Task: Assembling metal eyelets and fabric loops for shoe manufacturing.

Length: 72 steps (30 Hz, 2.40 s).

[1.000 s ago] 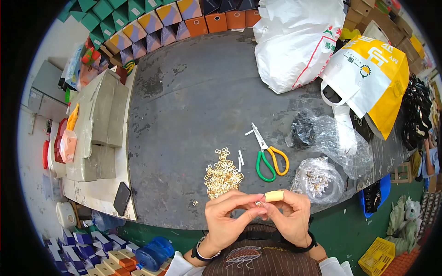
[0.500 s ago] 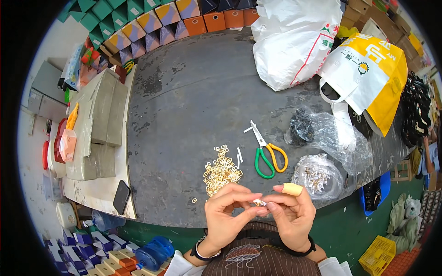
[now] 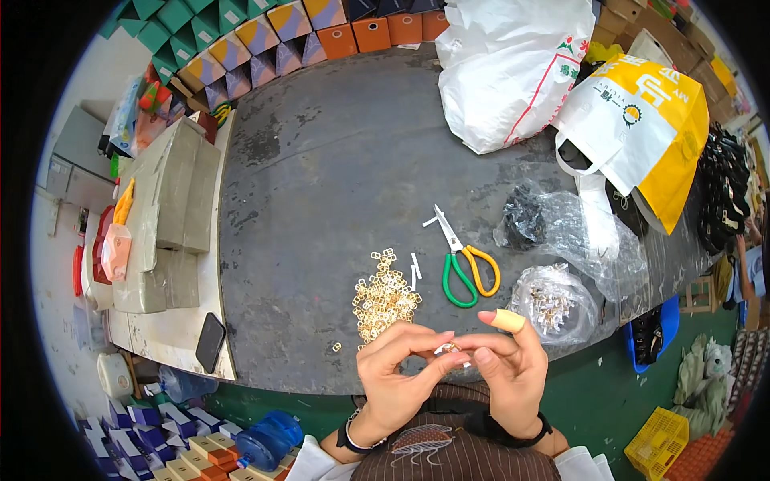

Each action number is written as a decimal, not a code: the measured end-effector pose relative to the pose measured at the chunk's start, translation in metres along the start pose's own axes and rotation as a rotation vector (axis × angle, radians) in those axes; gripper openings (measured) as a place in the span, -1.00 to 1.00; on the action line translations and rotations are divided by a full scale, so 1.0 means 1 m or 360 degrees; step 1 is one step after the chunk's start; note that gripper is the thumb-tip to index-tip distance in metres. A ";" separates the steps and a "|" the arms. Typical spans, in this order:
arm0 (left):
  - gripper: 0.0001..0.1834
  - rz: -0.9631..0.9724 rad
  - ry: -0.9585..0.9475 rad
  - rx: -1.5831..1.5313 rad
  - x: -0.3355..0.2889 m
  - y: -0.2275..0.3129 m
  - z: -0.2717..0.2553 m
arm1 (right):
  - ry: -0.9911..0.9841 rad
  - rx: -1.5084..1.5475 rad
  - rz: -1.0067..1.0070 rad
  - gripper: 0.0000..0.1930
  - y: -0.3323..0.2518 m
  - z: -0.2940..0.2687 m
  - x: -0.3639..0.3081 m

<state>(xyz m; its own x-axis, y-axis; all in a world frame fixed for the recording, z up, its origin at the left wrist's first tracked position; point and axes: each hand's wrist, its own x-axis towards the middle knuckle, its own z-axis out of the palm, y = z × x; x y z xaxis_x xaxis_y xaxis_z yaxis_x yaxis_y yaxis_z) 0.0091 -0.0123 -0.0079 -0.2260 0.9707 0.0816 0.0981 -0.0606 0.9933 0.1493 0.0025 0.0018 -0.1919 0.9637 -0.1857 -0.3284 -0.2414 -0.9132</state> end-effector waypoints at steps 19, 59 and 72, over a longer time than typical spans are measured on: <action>-0.66 -0.0038 -0.0180 0.0067 0.001 -0.010 0.003 | 0.0066 -0.0049 0.0128 -0.65 0.014 -0.010 0.019; -0.81 -0.0312 -0.0023 -0.0448 0.002 -0.028 0.002 | 0.0174 -0.0476 -0.0253 -0.69 0.023 0.001 0.022; -0.91 -0.0296 0.0165 -0.0591 -0.001 -0.031 0.003 | -0.0038 -0.0258 -0.0065 -0.64 0.013 0.000 0.015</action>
<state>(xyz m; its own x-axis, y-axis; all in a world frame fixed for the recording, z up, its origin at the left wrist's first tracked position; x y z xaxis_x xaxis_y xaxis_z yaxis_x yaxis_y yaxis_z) 0.0097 -0.0109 -0.0390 -0.3048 0.9457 -0.1125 -0.3047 0.0151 0.9523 0.1424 0.0141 -0.0131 -0.2039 0.9689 -0.1404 -0.1830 -0.1786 -0.9668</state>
